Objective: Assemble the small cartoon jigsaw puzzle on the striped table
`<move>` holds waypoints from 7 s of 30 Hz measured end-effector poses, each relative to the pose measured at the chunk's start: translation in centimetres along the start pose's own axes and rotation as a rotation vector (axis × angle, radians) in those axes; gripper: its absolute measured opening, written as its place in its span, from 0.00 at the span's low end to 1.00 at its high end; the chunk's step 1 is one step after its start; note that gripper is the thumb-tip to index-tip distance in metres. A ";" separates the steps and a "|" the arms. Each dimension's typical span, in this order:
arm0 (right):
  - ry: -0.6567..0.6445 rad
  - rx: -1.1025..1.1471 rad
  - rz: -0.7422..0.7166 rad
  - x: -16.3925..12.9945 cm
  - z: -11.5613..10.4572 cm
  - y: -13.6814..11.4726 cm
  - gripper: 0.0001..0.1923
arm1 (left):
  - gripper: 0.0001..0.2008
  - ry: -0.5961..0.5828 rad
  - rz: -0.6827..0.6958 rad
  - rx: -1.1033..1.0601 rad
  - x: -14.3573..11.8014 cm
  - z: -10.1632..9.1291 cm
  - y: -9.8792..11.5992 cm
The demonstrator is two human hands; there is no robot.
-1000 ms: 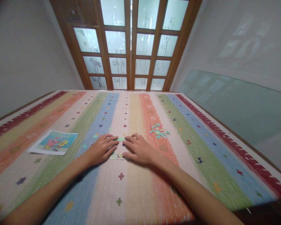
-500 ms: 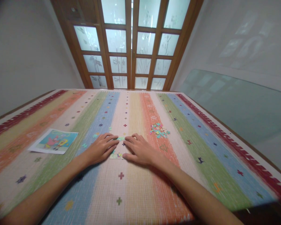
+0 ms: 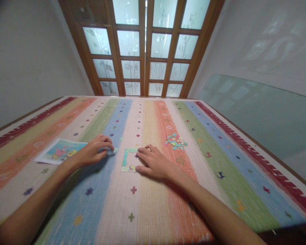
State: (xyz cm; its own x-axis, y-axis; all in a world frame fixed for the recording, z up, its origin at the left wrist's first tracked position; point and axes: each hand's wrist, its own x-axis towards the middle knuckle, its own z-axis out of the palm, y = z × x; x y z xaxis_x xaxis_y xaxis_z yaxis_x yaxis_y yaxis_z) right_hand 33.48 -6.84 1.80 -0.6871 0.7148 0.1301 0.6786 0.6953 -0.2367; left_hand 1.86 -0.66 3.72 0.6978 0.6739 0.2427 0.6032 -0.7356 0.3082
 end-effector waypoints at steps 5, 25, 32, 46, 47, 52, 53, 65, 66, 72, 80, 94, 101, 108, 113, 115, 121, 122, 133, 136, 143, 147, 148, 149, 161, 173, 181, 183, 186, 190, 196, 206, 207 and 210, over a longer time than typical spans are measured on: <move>0.009 -0.004 -0.006 0.0 -0.2 0.2 0.21 | 0.10 -0.124 -0.022 -0.043 -1.0 -1.9 -0.9; 0.014 -0.036 -0.040 0.1 -0.7 1.0 0.17 | 0.09 -0.186 -0.114 -0.053 -1.2 -0.9 -2.3; 0.051 -0.038 -0.045 0.2 -1.1 1.0 0.17 | 0.12 -0.147 -0.214 -0.211 -0.2 -1.0 -0.4; 0.416 0.060 -0.181 0.7 0.6 -0.4 0.12 | 0.11 0.008 -0.289 -0.877 2.4 4.9 5.4; 0.422 0.061 -0.189 0.7 0.6 -0.3 0.12 | 0.11 0.021 -0.295 -0.903 2.5 5.1 5.6; 0.420 0.068 -0.188 0.8 0.7 0.0 0.13 | 0.11 0.056 -0.328 -0.965 2.7 5.5 6.0; 0.419 0.072 -0.186 0.8 0.8 0.1 0.13 | 0.11 0.053 -0.330 -0.972 2.7 5.6 6.1; 0.489 0.089 -0.217 1.1 1.2 1.1 0.10 | 0.16 0.162 -0.330 -0.763 2.6 5.9 6.3; 0.488 0.082 -0.196 1.1 1.2 1.3 0.10 | 0.15 0.194 -0.313 -0.678 2.5 5.9 6.2; 0.376 0.049 0.030 1.4 1.5 2.6 0.07 | 0.13 0.213 -0.095 -0.296 1.9 6.3 5.6; 0.292 0.028 0.141 2.4 1.9 2.9 0.06 | 0.17 0.086 -0.001 -0.080 1.5 7.3 5.0; 0.285 0.030 -0.004 1.7 1.3 3.0 0.10 | 0.15 0.041 -0.005 -0.147 1.5 7.0 5.2; 0.215 0.026 -0.053 1.3 1.1 2.6 0.12 | 0.16 0.044 0.000 -0.162 1.5 6.9 5.3; 0.222 0.007 -0.050 1.3 1.4 2.2 0.13 | 0.16 0.032 0.008 -0.173 1.5 6.8 5.4; 0.203 -0.051 -0.062 1.2 1.2 1.9 0.13 | 0.15 0.038 0.008 -0.178 1.5 6.9 5.3; 0.184 -0.078 -0.069 1.2 1.0 1.8 0.13 | 0.15 0.038 0.010 -0.185 1.5 6.9 5.2; 0.148 -0.109 -0.062 1.0 0.9 1.6 0.15 | 0.16 0.038 0.027 -0.187 1.5 6.7 5.1; 0.141 -0.107 -0.058 1.0 0.9 1.6 0.15 | 0.16 0.042 0.028 -0.184 1.5 6.5 5.0; 0.149 -0.081 -0.042 0.7 0.5 1.6 0.16 | 0.19 0.051 0.033 -0.008 0.0 1.9 0.3; 0.154 -0.083 -0.055 0.7 0.6 1.7 0.16 | 0.14 0.038 0.017 0.034 -0.3 1.7 -1.0; 0.225 -0.048 -0.060 0.4 1.0 2.4 0.20 | 0.11 0.026 0.008 0.093 -0.1 2.5 -1.4; 0.228 -0.046 -0.053 0.3 0.7 2.7 0.19 | 0.10 0.029 0.009 0.075 0.0 2.8 -1.2; 0.226 -0.046 -0.051 0.3 0.7 2.8 0.19 | 0.09 0.032 0.007 0.065 0.0 2.8 -1.2; 0.223 -0.046 -0.048 0.3 0.7 2.8 0.18 | 0.09 0.035 0.007 0.054 0.0 2.9 -1.2; 0.187 -0.063 -0.049 0.3 0.4 2.5 0.17 | 0.07 0.062 -0.137 -0.131 0.3 3.1 -0.8; 0.351 0.060 -0.155 0.8 1.1 1.2 0.14 | 0.11 0.119 -0.255 -0.543 1.5 3.6 3.3; 0.506 0.120 -0.192 1.0 1.3 0.0 0.08 | 0.11 0.185 -0.291 -0.820 1.8 5.4 5.6; 0.535 0.130 -0.185 1.0 1.4 0.0 0.07 | 0.11 0.184 -0.311 -0.852 1.8 5.5 5.9; 0.547 0.176 -0.193 1.0 1.4 0.2 0.06 | 0.11 0.172 -0.321 -0.907 1.9 5.7 6.4; 0.557 0.228 -0.200 0.9 1.2 0.3 0.04 | 0.11 0.185 -0.329 -0.939 1.9 5.8 6.8; 0.546 0.256 -0.201 0.9 1.1 0.6 0.05 | 0.13 0.190 -0.350 -0.894 1.9 6.1 7.1; 0.530 0.155 -0.122 0.5 0.2 2.4 0.07 | 0.12 0.284 -0.220 -0.455 1.6 5.8 6.8; 0.523 0.150 -0.075 0.4 0.2 2.7 0.07 | 0.11 0.289 -0.179 -0.402 1.5 5.8 6.5; 0.479 0.134 0.036 0.5 0.4 3.4 0.07 | 0.11 0.248 -0.068 -0.303 1.3 6.0 5.9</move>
State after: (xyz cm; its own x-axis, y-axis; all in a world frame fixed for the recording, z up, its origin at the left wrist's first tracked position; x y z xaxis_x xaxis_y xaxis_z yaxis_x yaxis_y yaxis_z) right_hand 35.37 -4.16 0.70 -0.4463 0.7140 0.5395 0.6390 0.6763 -0.3664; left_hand 8.67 -4.52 0.30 0.5233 0.7440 0.4155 0.4781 -0.6599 0.5796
